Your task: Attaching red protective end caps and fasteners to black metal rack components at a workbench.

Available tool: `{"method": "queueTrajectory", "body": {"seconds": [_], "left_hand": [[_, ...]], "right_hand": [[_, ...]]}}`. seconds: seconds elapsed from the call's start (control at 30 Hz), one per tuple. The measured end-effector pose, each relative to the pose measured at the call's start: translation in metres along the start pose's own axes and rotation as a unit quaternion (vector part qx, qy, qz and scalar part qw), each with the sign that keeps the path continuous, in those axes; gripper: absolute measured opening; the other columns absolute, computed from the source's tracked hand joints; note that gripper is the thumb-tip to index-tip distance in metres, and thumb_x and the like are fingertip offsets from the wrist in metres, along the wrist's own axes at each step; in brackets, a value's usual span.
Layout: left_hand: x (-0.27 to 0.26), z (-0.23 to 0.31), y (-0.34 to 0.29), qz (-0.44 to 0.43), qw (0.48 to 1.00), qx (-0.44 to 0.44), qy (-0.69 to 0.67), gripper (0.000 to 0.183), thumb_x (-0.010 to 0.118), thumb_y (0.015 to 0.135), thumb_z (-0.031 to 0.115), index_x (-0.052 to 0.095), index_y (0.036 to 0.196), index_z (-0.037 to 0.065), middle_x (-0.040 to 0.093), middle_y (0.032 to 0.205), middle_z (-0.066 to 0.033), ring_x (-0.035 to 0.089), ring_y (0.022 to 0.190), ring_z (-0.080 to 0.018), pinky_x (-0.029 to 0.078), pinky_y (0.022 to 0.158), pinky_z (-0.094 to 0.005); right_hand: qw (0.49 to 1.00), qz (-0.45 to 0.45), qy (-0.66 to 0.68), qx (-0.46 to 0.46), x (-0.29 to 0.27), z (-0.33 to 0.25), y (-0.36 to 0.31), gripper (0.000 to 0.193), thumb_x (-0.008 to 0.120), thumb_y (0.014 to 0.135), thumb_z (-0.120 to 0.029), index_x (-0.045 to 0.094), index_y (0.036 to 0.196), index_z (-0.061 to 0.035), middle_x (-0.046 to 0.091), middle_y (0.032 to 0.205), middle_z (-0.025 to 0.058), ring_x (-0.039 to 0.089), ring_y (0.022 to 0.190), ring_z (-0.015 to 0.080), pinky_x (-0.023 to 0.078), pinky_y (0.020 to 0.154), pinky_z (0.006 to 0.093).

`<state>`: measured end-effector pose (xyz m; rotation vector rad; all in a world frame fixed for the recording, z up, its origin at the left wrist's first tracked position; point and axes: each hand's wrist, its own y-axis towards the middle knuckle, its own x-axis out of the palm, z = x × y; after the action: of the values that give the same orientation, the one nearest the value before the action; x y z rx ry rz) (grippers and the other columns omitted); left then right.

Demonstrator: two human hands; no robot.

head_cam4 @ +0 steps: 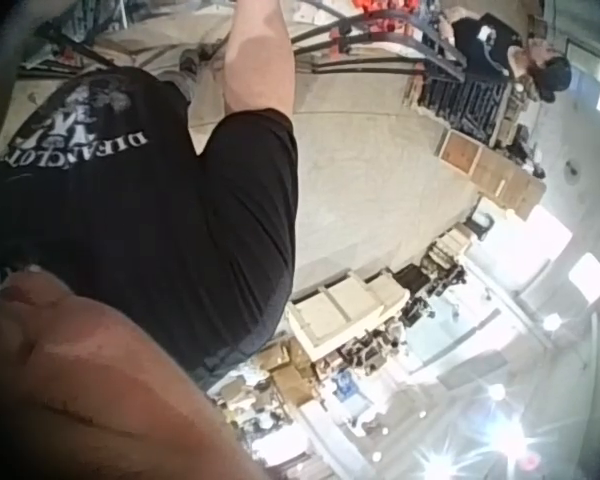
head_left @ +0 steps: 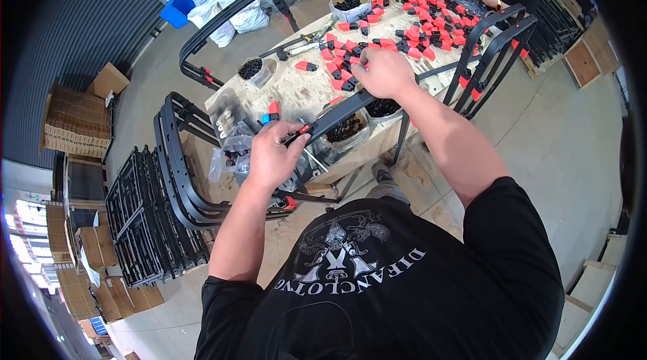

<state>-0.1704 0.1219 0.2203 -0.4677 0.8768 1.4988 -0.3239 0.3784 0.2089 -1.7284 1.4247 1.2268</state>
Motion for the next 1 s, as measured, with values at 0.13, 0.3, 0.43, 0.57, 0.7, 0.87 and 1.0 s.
{"method": "queueTrajectory", "body": {"seconds": [0.13, 0.3, 0.43, 0.57, 0.7, 0.87, 1.0], "left_hand": [[-0.003, -0.008, 0.0, -0.008, 0.999, 0.033, -0.034, 0.016, 0.077, 0.083, 0.01, 0.073, 0.096, 0.002, 0.072, 0.093, -0.0152, 0.068, 0.088, -0.031, 0.054, 0.081, -0.0385], [0.001, -0.018, 0.0, 0.01, 0.996, 0.061, -0.067, 0.016, 0.075, 0.084, 0.007, 0.073, 0.099, 0.002, 0.072, 0.095, -0.015, 0.069, 0.088, -0.0301, 0.054, 0.083, -0.0375], [0.002, -0.013, -0.002, 0.0, 0.99, -0.029, -0.137, 0.014, 0.075, 0.085, 0.005, 0.074, 0.098, 0.002, 0.072, 0.095, -0.0146, 0.07, 0.088, -0.029, 0.055, 0.081, -0.0364], [0.002, -0.019, -0.002, 0.018, 0.995, 0.09, -0.046, 0.012, 0.075, 0.084, 0.005, 0.074, 0.096, 0.003, 0.073, 0.093, -0.0136, 0.07, 0.087, -0.0284, 0.055, 0.079, -0.0354], [0.004, -0.019, -0.002, 0.027, 0.995, 0.09, -0.039, 0.011, 0.076, 0.084, 0.006, 0.074, 0.094, 0.004, 0.073, 0.092, -0.0132, 0.071, 0.087, -0.0287, 0.055, 0.078, -0.0353], [0.003, -0.014, -0.003, 0.025, 0.997, 0.066, -0.041, 0.009, 0.076, 0.084, 0.006, 0.073, 0.092, 0.003, 0.073, 0.091, -0.0127, 0.07, 0.085, -0.0285, 0.055, 0.076, -0.0356], [0.004, -0.015, -0.004, 0.038, 0.994, 0.095, -0.025, 0.008, 0.076, 0.084, 0.005, 0.069, 0.089, 0.003, 0.072, 0.089, -0.0123, 0.069, 0.082, -0.0286, 0.055, 0.074, -0.0359]], "right_hand": [[1.0, 0.001, -0.001, 0.0, 0.002, 0.0, 0.0, 0.042, 0.055, 0.09, -0.042, 0.071, 0.102, -0.005, 0.073, 0.093, 0.0191, 0.07, 0.09, 0.0365, 0.056, 0.082, 0.0485], [1.0, -0.009, -0.002, 0.008, 0.0, -0.001, -0.001, 0.041, 0.055, 0.09, -0.042, 0.071, 0.102, -0.0051, 0.073, 0.094, 0.0194, 0.07, 0.091, 0.0364, 0.056, 0.082, 0.0483], [1.0, -0.012, 0.001, 0.007, -0.002, -0.003, -0.001, 0.041, 0.056, 0.09, -0.041, 0.072, 0.1, -0.0054, 0.073, 0.094, 0.0192, 0.071, 0.091, 0.0363, 0.056, 0.082, 0.0483], [1.0, -0.009, 0.001, 0.007, -0.001, -0.003, -0.001, 0.04, 0.056, 0.09, -0.041, 0.072, 0.099, -0.0055, 0.073, 0.095, 0.019, 0.071, 0.091, 0.0363, 0.056, 0.082, 0.0484], [1.0, -0.009, -0.003, 0.008, -0.001, -0.002, -0.002, 0.04, 0.056, 0.09, -0.041, 0.072, 0.099, -0.0056, 0.073, 0.095, 0.0193, 0.071, 0.091, 0.0362, 0.056, 0.082, 0.0485], [1.0, -0.009, -0.002, 0.011, -0.003, -0.003, -0.003, 0.04, 0.056, 0.09, -0.041, 0.072, 0.1, -0.0057, 0.073, 0.097, 0.019, 0.07, 0.092, 0.036, 0.056, 0.082, 0.0485], [1.0, -0.005, 0.001, 0.007, -0.002, -0.002, -0.003, 0.039, 0.056, 0.09, -0.04, 0.071, 0.101, -0.0061, 0.073, 0.097, 0.0181, 0.07, 0.093, 0.0357, 0.056, 0.083, 0.0483]]}}
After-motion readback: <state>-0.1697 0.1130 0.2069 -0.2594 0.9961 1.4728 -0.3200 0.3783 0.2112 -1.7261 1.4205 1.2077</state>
